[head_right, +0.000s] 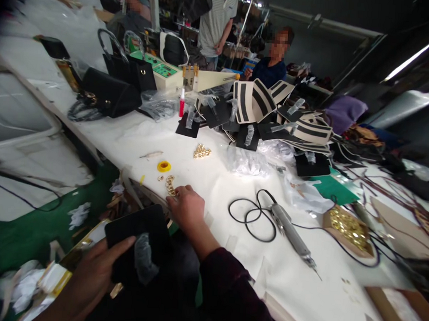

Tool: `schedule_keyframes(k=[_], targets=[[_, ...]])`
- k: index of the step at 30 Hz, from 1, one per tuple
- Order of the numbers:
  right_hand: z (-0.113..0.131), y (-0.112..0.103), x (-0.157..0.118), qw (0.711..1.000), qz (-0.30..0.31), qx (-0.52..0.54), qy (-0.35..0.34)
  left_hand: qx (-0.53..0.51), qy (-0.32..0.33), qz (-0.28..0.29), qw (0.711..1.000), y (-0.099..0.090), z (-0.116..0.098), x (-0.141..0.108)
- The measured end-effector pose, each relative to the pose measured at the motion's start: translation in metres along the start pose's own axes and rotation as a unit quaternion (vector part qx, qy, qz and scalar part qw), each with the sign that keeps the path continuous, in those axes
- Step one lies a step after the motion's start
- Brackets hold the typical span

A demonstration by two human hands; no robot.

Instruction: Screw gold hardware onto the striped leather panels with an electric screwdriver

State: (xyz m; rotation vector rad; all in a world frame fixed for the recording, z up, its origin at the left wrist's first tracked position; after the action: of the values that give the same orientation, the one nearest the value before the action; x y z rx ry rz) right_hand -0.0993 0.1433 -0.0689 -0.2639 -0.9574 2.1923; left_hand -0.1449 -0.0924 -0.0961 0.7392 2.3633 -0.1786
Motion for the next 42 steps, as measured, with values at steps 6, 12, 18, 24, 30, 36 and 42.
schedule_keyframes(k=[6,12,18,24,30,36,42], targets=[[-0.003,0.0,0.007,0.999,0.025,-0.047,-0.009,0.009,0.04,0.047,0.998,0.013,-0.019,-0.002],[-0.012,-0.009,0.005,0.997,0.022,-0.067,-0.039,0.038,0.061,0.064,0.995,0.022,-0.03,-0.005],[-0.012,-0.008,0.005,0.99,0.037,-0.127,-0.049,0.067,0.075,0.064,0.993,0.026,-0.03,-0.011],[-0.016,-0.001,0.01,0.992,0.062,-0.099,-0.04,0.089,0.093,0.046,0.991,0.031,-0.034,-0.021],[-0.018,-0.008,0.019,0.998,0.055,-0.003,-0.029,0.091,0.111,0.046,0.989,0.039,-0.036,-0.031],[-0.03,-0.04,0.006,0.986,0.023,0.166,0.008,0.106,0.118,0.041,0.986,0.043,-0.035,-0.036],[-0.034,-0.082,-0.06,0.808,-0.036,0.581,0.085,0.165,0.16,0.045,0.972,0.059,-0.037,-0.025]])
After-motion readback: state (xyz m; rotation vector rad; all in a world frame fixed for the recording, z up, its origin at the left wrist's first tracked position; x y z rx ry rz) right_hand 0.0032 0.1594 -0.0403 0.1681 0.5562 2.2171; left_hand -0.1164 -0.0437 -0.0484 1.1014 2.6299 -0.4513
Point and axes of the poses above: each hand's wrist, its own x-axis towards the middle knuckle, its own y-axis out of the palm, z = x × y, the point moved 5 cm from there along x, towards the middle knuckle, and after that the axes turned 13 degrees about x, right-handed, at the moved point
